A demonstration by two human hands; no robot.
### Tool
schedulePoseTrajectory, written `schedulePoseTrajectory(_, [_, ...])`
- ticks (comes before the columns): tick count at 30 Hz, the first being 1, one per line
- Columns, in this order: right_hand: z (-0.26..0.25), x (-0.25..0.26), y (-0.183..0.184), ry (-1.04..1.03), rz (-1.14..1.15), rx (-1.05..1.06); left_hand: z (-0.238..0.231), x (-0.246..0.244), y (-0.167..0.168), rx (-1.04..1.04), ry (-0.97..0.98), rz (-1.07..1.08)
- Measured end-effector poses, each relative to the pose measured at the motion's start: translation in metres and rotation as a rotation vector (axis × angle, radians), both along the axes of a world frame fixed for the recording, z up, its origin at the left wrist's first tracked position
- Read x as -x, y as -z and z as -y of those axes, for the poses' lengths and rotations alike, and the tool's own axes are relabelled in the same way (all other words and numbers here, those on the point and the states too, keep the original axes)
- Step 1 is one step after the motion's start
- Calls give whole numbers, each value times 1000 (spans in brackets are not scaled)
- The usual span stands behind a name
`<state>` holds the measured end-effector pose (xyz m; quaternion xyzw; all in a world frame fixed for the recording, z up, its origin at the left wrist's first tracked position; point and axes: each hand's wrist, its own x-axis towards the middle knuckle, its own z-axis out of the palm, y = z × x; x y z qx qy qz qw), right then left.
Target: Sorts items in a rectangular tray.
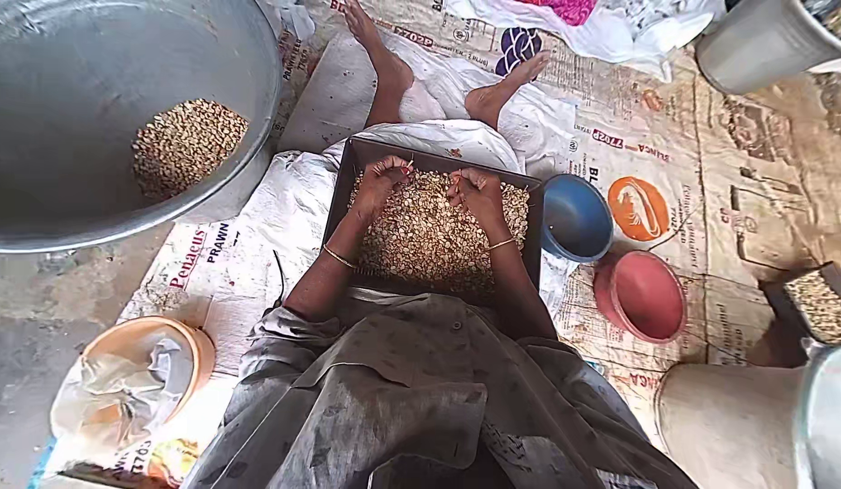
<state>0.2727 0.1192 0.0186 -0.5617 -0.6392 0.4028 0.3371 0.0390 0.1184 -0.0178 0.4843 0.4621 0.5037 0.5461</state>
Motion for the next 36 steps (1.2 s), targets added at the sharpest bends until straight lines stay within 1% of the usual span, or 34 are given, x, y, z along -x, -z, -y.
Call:
schedulePoseTrajectory(2, [4,13,-9,-72,120,-18,0,3,1,9,-30,29])
schedulePoseTrajectory(4, [4,30,-11,-141,362,-74,0,5,-1,33,-83,78])
schedulePoseTrajectory(6, [5,48,-7,-199,603,-131,2,5,-6,73,-131,167])
schedulePoseTrajectory(8, [6,64,3,-240,760,-124,3,8,-9,118,-167,277])
schedulePoseTrajectory(9, [8,68,7,-234,773,-133,2,10,-10,143,-187,344])
schedulePoseTrajectory(10, [9,68,12,-210,739,-148,1,12,-10,163,-198,398])
schedulePoseTrajectory(12, [6,58,17,-119,542,-136,0,16,-12,190,-227,442])
schedulePoseTrajectory(13, [3,51,17,-65,393,-70,-1,18,-13,213,-254,436])
schedulePoseTrajectory(14, [2,44,17,-25,216,13,-1,19,-14,237,-280,410])
schedulePoseTrajectory(15, [1,37,17,-1,-12,91,-1,20,-14,248,-303,356])
schedulePoseTrajectory(16, [2,31,14,4,-223,157,-1,20,-13,252,-316,267])
schedulePoseTrajectory(17, [3,25,10,-6,-372,206,-2,20,-11,241,-320,117])
schedulePoseTrajectory(19, [2,16,7,-31,-529,251,-2,24,-8,217,-253,-337])
schedulePoseTrajectory(20, [0,14,6,-47,-572,261,-1,25,-13,247,-197,-538])
schedulePoseTrajectory(21, [-2,13,5,-65,-611,271,1,22,-18,279,-151,-685])
schedulePoseTrajectory(23, [-7,19,0,-94,-661,312,5,16,-29,315,-100,-874])
schedulePoseTrajectory(25, [-12,34,-4,-67,-601,331,7,12,-30,304,-84,-953])
schedulePoseTrajectory(26, [-14,44,-5,-71,-502,308,7,12,-29,285,-75,-965])
schedulePoseTrajectory(27, [-16,53,-4,-105,-344,260,7,13,-28,268,-64,-966])
schedulePoseTrajectory(30, [-19,85,5,-224,308,57,7,15,-25,258,-2,-971])
schedulePoseTrajectory(31, [-17,94,11,-243,435,-19,7,16,-22,246,22,-973])
schedulePoseTrajectory(32, [-16,100,18,-240,500,-82,5,17,-19,227,47,-975])
schedulePoseTrajectory(33, [-16,103,23,-223,504,-115,3,18,-16,211,67,-976])
schedulePoseTrajectory(34, [-17,102,24,-200,456,-102,3,18,-15,205,71,-970])
schedulePoseTrajectory(36, [-23,92,27,-117,249,16,1,17,-15,223,56,-936])
